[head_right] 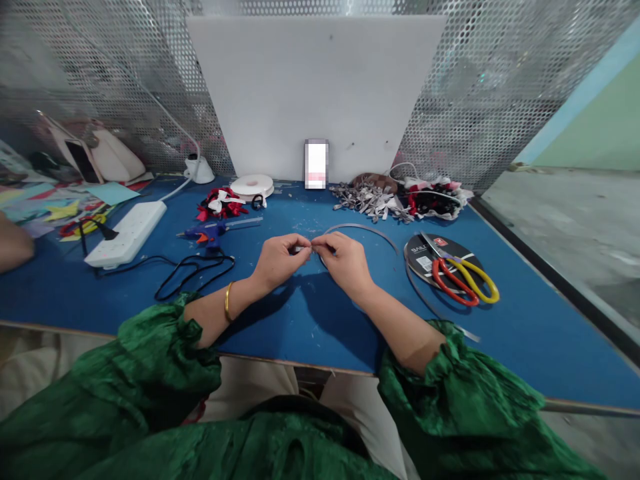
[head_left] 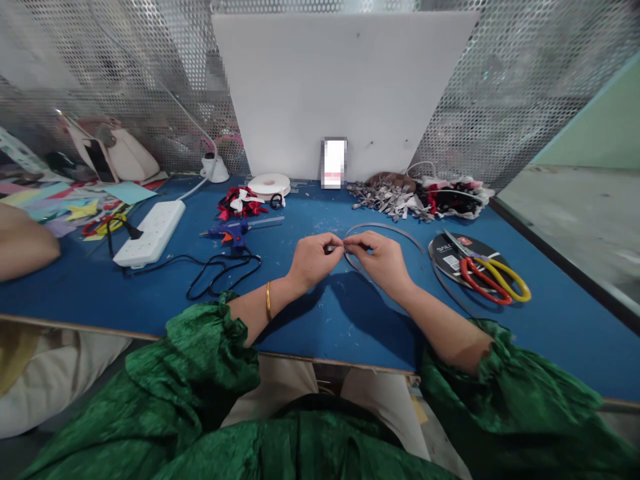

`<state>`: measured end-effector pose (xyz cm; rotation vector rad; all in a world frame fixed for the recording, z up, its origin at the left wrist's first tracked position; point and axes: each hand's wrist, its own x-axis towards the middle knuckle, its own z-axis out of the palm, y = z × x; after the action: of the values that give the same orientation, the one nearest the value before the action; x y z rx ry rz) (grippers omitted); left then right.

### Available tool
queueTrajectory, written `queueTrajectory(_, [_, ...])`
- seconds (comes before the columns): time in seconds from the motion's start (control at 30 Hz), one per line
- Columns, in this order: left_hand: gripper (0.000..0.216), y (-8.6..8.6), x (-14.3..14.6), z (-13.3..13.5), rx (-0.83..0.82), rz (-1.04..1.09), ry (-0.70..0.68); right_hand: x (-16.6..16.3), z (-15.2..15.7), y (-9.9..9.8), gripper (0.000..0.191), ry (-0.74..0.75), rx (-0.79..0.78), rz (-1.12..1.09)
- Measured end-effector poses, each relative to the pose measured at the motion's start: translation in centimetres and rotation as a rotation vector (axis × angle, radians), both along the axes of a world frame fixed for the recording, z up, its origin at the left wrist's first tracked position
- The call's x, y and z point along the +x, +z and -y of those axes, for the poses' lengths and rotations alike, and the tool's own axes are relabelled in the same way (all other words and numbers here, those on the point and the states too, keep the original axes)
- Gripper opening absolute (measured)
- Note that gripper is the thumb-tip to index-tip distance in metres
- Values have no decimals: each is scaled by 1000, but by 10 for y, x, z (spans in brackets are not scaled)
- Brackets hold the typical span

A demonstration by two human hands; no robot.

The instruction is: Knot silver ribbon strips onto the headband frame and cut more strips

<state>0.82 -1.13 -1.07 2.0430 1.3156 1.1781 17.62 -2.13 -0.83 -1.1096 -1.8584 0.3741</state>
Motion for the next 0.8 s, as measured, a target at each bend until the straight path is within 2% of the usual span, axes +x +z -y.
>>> queueTrajectory(0.37, [15, -1, -1, 1, 66, -58, -35, 0, 0, -1, 16, -81, -3, 117])
queueTrajectory(0.63, [15, 4, 1, 4, 35, -98, -14, 0, 2, 0, 18, -86, 10, 196])
queueTrajectory(0.73, [16, 5, 1, 4, 46, -130, -1, 0, 1, 0, 17, -78, -24, 164])
queueTrajectory(0.8, [16, 5, 0, 4, 51, -135, -2, 0, -1, -2, 15, -61, -108, 102])
